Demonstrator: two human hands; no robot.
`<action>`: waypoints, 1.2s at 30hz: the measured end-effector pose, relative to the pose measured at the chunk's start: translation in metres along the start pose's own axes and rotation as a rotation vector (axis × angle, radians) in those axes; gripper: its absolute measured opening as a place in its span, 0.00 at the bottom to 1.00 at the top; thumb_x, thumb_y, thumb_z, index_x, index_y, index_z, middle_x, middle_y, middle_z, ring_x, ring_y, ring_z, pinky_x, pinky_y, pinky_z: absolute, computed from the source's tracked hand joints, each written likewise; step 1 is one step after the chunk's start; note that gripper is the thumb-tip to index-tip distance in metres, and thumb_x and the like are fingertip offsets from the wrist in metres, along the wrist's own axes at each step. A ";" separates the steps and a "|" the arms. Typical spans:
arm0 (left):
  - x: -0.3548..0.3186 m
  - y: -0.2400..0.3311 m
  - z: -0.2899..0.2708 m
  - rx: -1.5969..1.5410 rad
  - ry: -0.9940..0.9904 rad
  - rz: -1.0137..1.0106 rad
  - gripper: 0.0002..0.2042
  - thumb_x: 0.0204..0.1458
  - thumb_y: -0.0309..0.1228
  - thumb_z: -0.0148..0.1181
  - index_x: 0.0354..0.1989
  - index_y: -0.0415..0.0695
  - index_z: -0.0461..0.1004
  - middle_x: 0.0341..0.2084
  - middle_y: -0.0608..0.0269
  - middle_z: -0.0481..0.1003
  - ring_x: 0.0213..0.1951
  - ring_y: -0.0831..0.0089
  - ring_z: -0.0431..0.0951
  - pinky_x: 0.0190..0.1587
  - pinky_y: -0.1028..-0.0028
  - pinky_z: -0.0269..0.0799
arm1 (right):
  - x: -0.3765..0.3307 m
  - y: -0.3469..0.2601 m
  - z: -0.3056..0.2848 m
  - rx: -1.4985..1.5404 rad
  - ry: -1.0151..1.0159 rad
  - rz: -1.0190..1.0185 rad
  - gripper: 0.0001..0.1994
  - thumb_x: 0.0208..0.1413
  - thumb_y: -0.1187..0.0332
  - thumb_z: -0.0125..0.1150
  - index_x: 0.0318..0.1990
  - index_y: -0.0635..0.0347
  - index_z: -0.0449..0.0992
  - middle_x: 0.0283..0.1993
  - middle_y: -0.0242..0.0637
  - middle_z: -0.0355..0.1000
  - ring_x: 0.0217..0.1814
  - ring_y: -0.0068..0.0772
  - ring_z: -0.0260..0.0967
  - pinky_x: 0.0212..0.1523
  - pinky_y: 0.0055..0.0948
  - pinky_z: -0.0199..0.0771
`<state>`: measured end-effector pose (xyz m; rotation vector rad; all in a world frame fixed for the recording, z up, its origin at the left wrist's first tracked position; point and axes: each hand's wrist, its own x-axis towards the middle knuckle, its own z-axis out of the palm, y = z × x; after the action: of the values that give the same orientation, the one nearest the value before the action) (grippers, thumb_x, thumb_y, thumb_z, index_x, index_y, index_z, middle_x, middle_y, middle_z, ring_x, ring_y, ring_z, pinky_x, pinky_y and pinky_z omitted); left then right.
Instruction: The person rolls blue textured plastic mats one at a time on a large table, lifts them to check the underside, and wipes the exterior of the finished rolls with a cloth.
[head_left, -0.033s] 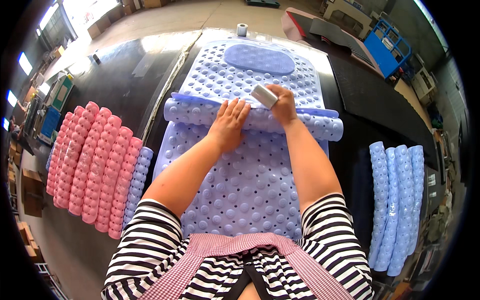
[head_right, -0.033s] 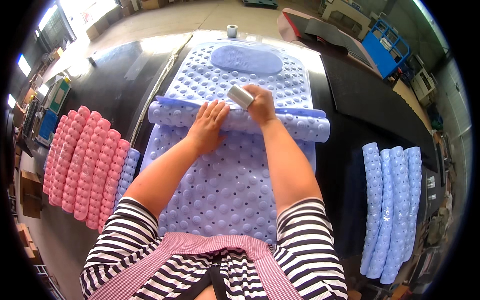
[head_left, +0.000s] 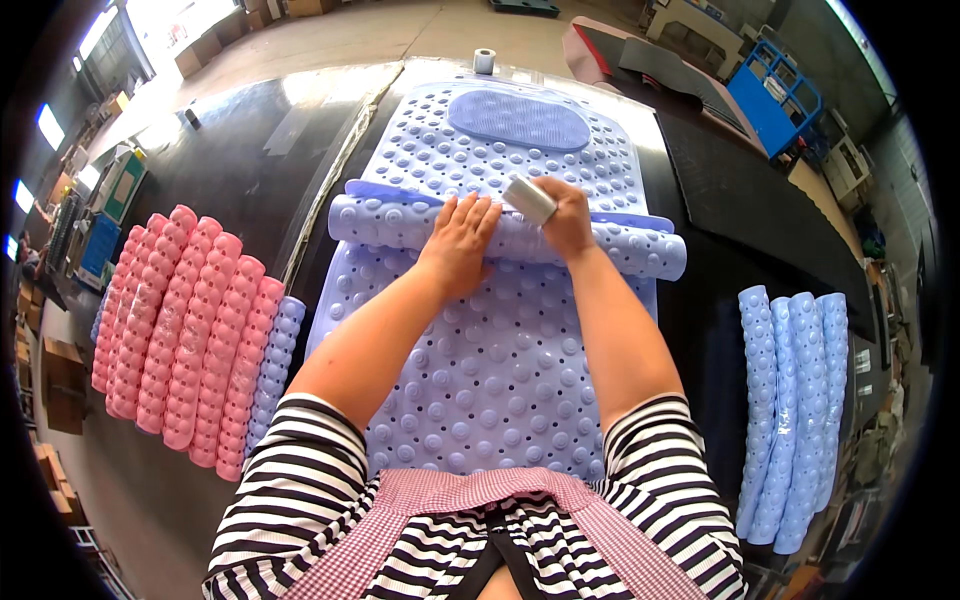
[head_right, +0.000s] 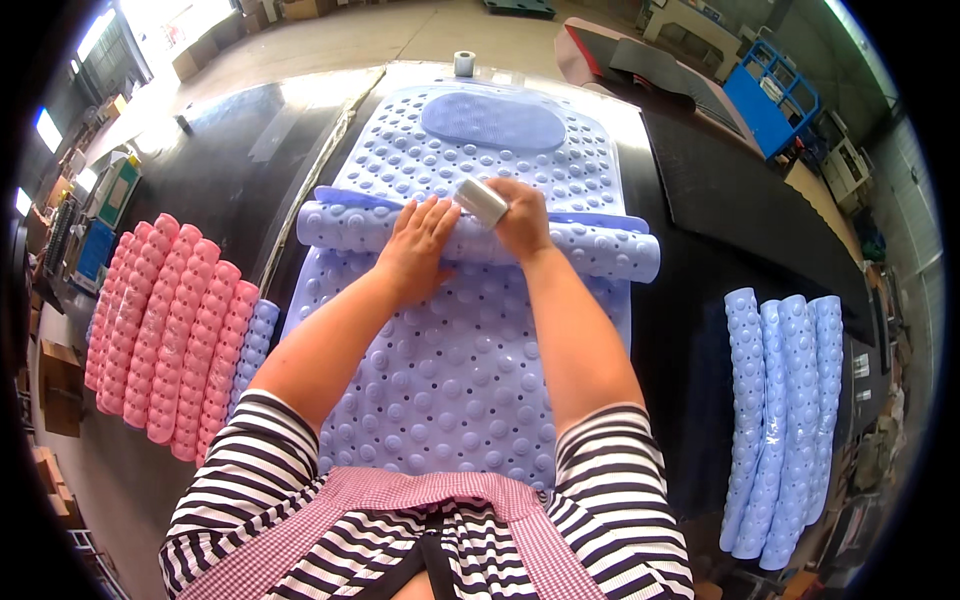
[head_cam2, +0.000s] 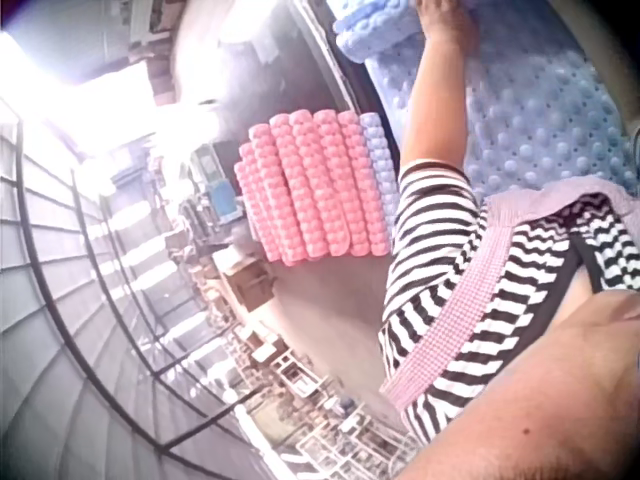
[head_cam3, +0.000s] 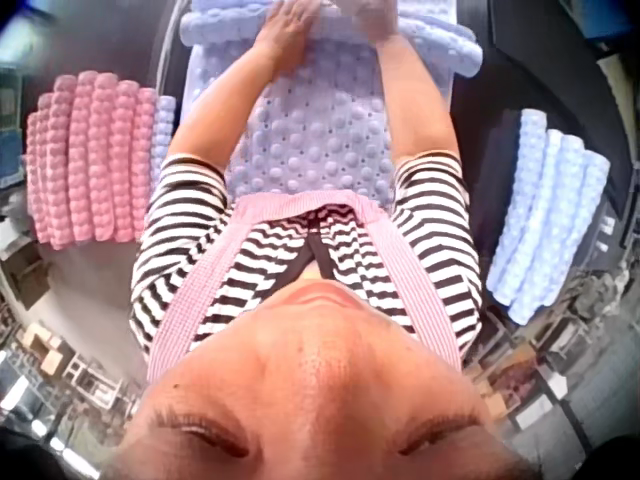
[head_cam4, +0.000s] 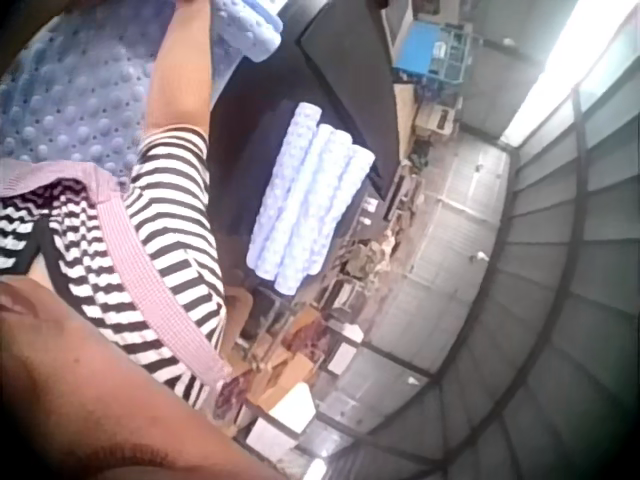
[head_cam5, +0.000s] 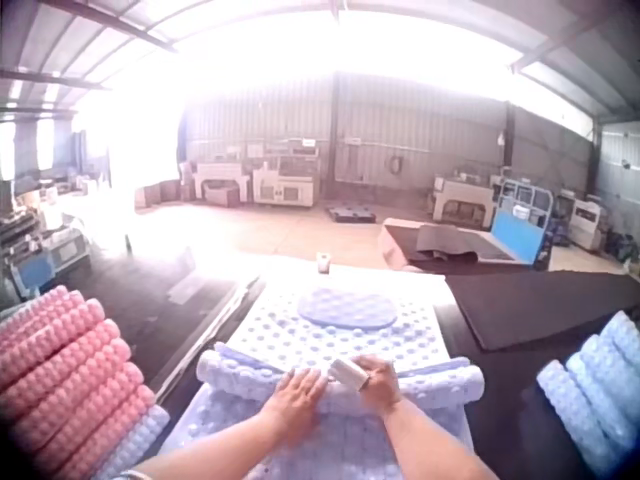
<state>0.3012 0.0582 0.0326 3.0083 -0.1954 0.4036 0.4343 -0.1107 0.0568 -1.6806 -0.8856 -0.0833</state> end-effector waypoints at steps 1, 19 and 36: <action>0.013 -0.004 0.000 -0.034 -0.034 -0.020 0.50 0.47 0.44 0.74 0.76 0.42 0.51 0.73 0.51 0.56 0.77 0.52 0.50 0.79 0.52 0.38 | -0.009 0.001 -0.002 -0.043 -0.013 -0.024 0.08 0.58 0.72 0.62 0.42 0.60 0.86 0.35 0.37 0.83 0.36 0.26 0.79 0.39 0.28 0.77; 0.075 -0.028 -0.021 0.019 -0.241 -0.034 0.40 0.37 0.44 0.83 0.60 0.44 0.70 0.54 0.53 0.77 0.59 0.55 0.77 0.62 0.57 0.70 | -0.235 -0.110 -0.135 0.225 0.033 0.535 0.17 0.64 0.69 0.55 0.55 0.69 0.80 0.43 0.39 0.82 0.43 0.28 0.80 0.45 0.27 0.79; -0.008 0.154 -0.030 -1.330 -0.527 -0.460 0.23 0.60 0.49 0.66 0.47 0.37 0.76 0.33 0.62 0.80 0.28 0.74 0.80 0.29 0.71 0.76 | -0.392 -0.186 -0.180 -0.516 0.473 0.543 0.14 0.58 0.66 0.70 0.49 0.63 0.81 0.42 0.42 0.79 0.44 0.34 0.79 0.48 0.32 0.78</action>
<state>0.2645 -0.0893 0.0714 1.6768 0.1540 -0.4293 0.1174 -0.4567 0.0725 -2.2000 -0.0287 -0.3441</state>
